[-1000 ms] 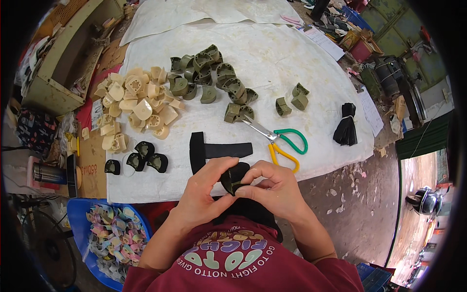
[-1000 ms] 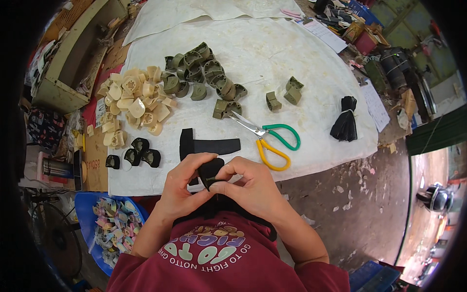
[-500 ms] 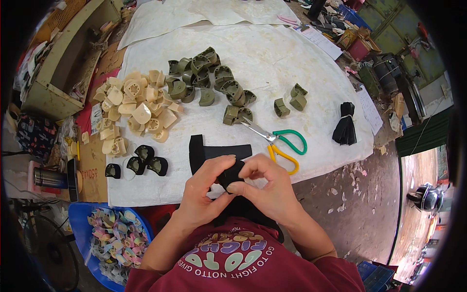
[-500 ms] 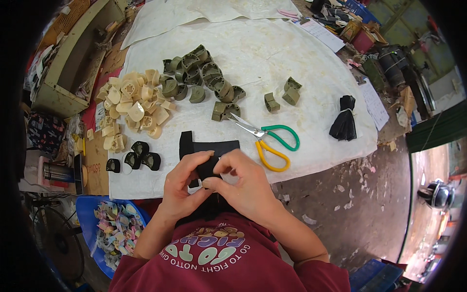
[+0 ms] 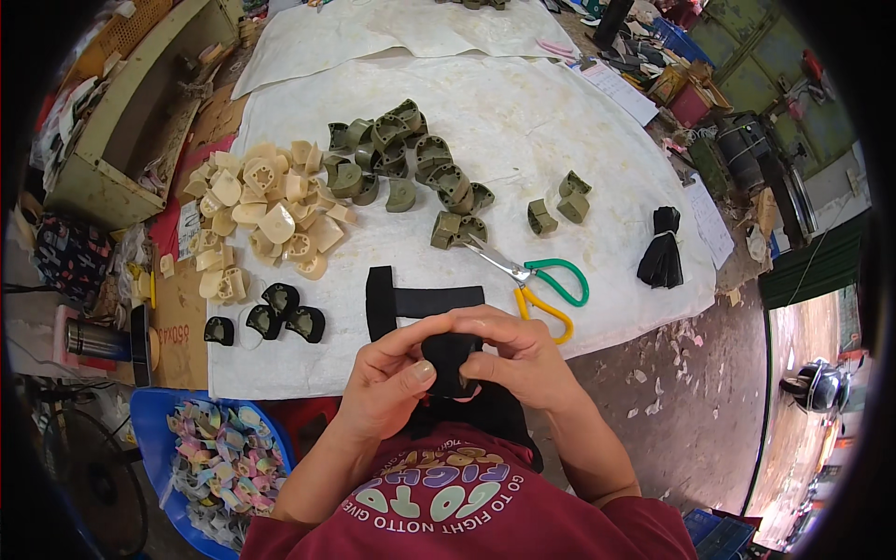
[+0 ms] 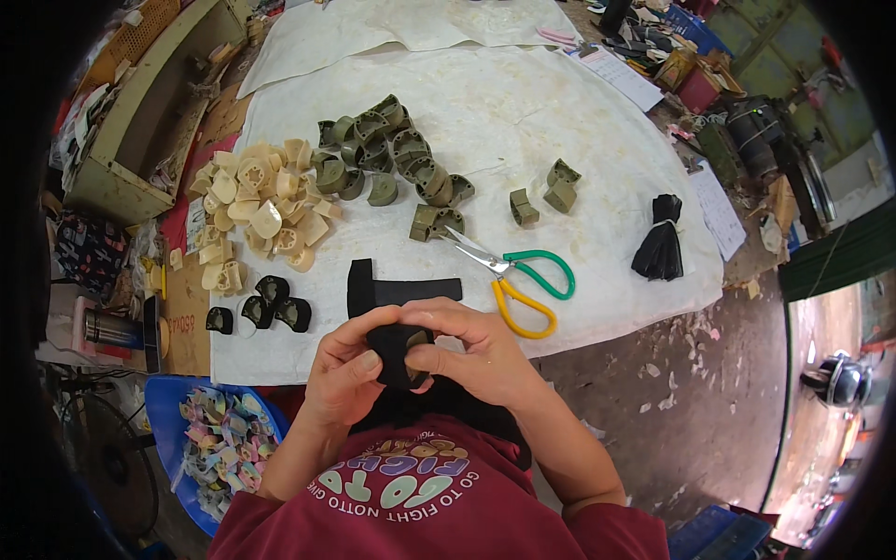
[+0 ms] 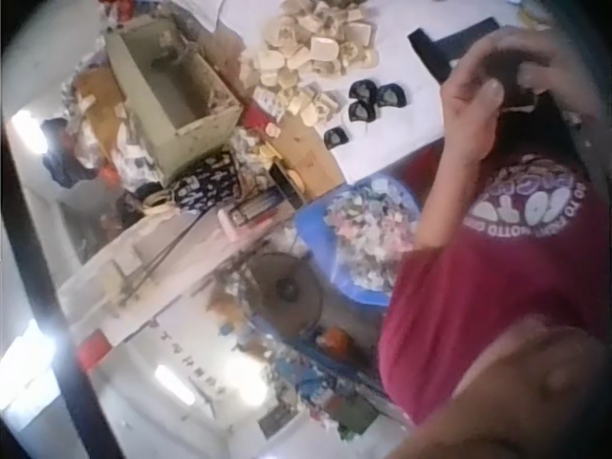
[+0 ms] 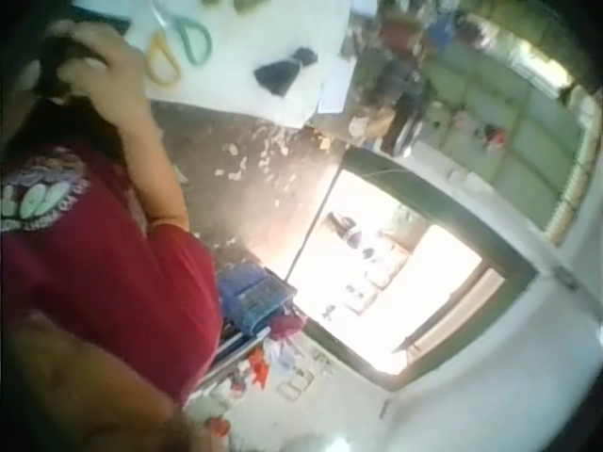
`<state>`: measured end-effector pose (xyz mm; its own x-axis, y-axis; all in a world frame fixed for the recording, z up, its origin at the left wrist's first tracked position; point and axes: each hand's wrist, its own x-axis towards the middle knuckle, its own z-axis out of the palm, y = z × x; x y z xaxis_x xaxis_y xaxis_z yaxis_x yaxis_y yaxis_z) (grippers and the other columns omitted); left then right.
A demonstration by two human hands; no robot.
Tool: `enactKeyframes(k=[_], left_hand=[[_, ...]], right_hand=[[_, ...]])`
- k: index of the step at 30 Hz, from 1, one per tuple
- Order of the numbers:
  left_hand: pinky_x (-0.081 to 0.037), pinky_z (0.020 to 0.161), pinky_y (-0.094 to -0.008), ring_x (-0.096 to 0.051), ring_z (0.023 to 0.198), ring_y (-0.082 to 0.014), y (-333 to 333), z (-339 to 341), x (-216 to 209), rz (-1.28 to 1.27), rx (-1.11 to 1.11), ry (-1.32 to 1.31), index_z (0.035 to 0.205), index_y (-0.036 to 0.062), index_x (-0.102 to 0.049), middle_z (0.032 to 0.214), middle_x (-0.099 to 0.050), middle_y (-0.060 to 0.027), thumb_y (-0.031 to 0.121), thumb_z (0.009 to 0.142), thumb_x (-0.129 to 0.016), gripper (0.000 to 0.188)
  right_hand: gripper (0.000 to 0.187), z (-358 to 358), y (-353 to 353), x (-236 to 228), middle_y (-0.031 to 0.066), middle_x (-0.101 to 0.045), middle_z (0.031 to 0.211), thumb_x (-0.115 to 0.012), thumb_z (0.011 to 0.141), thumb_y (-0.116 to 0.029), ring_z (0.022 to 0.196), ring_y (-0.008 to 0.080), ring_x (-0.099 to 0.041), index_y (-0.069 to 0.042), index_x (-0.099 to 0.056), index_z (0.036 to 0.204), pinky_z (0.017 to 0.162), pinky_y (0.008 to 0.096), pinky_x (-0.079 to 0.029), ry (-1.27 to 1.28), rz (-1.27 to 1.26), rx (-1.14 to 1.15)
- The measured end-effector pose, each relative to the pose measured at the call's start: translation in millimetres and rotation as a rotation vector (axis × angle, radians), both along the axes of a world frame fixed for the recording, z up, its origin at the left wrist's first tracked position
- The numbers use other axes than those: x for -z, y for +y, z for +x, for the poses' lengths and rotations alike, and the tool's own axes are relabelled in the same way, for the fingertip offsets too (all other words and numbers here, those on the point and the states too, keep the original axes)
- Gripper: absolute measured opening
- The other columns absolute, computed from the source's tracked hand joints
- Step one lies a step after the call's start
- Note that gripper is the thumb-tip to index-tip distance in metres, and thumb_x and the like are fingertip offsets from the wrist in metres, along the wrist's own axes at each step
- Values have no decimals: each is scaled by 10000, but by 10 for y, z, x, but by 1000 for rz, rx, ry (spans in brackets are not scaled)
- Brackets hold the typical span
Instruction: The person assembles small plastic components by inserting black rubber strips into green plastic molds. They use scissors to trim the rubber strips to the correct length and then press them into the molds. The finished units are placed on the table alongside other completed items.
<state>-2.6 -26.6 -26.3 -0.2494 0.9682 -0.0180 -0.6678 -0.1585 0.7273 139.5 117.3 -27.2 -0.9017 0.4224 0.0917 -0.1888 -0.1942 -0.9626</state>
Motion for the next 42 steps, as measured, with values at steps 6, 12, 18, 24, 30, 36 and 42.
enactKeyframes(k=[6,12,18,24,30,36,42], left_hand=[[-407,644,-197,-510,753,-57,88,47,-1,-17,-58,64,1327,11,-509,980,-589,-24,112,888,-630,466],[-434,657,-172,-548,764,-30,120,36,-65,-86,-72,-96,1311,21,-530,961,-595,-4,96,902,-611,423],[-501,755,-243,-598,930,-107,237,19,56,-62,-195,352,1347,38,-480,1040,-602,-40,61,931,-557,424],[-527,752,-295,-609,895,-150,253,71,36,-256,-329,-71,1333,31,-458,996,-599,-59,43,901,-600,455],[-481,812,-281,-572,957,-126,295,-10,76,-224,-358,15,1297,14,-499,1063,-599,-58,83,906,-616,414],[-400,1007,-397,-492,1209,-233,242,42,-216,64,-9,-278,1368,75,-408,1287,-513,-93,269,959,-479,458],[-296,1108,-383,-411,1328,-285,39,-67,-554,-107,-156,827,1335,55,-512,1393,-483,-154,84,904,-500,431]], right_hand=[[332,-51,-71,-303,150,-556,1209,-683,845,-56,946,185,-620,-33,-622,1171,640,267,-591,-159,145,120],[339,-76,-56,-198,129,-585,1146,-694,843,-119,969,180,-612,-28,-624,1162,692,269,-571,-188,88,177],[408,-159,-54,-351,131,-607,1095,-735,804,-218,1005,242,-604,-15,-612,1135,860,335,-480,-318,593,219],[446,-261,-173,-249,126,-638,1027,-748,781,-284,979,283,-595,-36,-620,1129,859,354,-465,-295,647,341],[530,-259,-10,-222,104,-638,1038,-779,746,-252,1018,260,-564,-94,-601,1220,891,348,-444,-289,671,304],[529,-356,-179,-357,108,-542,1266,-752,775,-162,1212,257,-498,-139,-576,1274,1014,348,-399,-51,622,423],[402,-467,-167,-355,77,-573,1259,-634,889,-150,1243,223,-478,-101,-570,1282,1010,341,-403,87,329,220]])
